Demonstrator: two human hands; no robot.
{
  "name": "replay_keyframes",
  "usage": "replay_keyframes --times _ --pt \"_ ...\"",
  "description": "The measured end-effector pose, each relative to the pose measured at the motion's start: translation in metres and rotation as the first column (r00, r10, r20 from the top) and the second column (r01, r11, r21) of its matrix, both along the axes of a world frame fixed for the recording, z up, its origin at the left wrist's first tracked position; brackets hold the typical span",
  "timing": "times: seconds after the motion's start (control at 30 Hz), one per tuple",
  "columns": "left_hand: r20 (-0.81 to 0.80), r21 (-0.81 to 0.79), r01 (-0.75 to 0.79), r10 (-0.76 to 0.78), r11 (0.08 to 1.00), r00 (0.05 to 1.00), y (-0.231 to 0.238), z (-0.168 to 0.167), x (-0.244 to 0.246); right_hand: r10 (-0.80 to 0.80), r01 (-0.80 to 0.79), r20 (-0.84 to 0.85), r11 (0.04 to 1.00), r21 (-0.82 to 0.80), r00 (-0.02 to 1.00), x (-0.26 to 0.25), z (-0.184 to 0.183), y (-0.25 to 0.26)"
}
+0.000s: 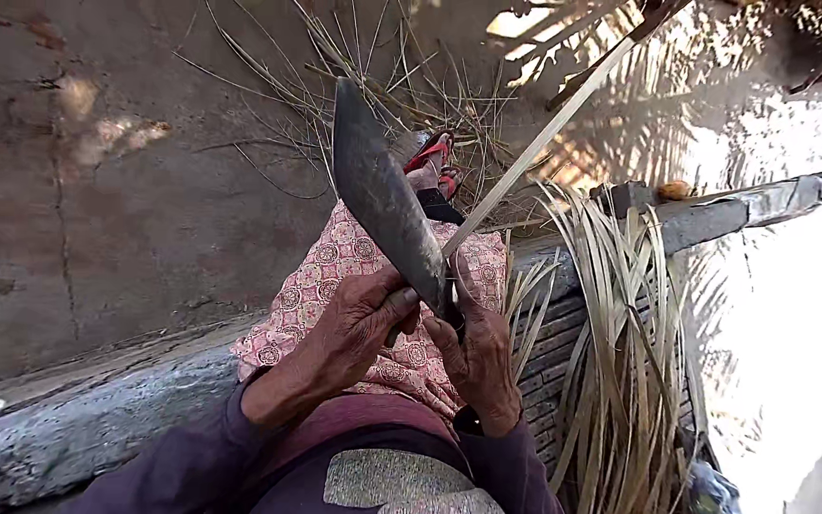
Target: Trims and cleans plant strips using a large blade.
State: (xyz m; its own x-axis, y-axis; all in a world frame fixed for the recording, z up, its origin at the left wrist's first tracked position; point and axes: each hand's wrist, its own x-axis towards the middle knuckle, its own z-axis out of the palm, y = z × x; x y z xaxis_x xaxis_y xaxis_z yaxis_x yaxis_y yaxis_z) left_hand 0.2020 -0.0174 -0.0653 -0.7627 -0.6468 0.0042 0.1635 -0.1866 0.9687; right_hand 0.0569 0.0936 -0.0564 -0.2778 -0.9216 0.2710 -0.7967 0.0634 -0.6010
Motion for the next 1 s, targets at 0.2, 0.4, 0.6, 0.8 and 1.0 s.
replay_keyframes --times 0.2,0.4,0.6,0.8,1.0 --pt "-0.077 0.305 0.052 -0.03 0.951 0.997 -0.009 0.008 -0.005 0.014 -0.016 -0.03 0.998 -0.055 0.999 0.006 0.014 -0.007" --pt "-0.253 0.501 0.248 -0.134 0.829 0.958 -0.006 0.007 -0.001 0.065 -0.068 -0.083 0.997 -0.034 0.994 0.004 0.021 -0.01" --pt "-0.307 0.562 0.291 -0.131 0.775 0.943 0.001 0.005 0.005 0.098 -0.108 -0.202 0.993 -0.037 0.974 -0.01 0.027 -0.011" --pt "-0.389 0.549 0.295 -0.073 0.782 0.918 0.01 -0.002 0.016 0.115 -0.139 -0.317 0.989 -0.054 0.941 -0.025 0.033 -0.021" --pt "-0.432 0.573 0.356 -0.097 0.738 0.897 0.021 -0.012 0.038 0.071 -0.096 -0.341 0.994 -0.055 0.937 -0.048 0.044 -0.033"
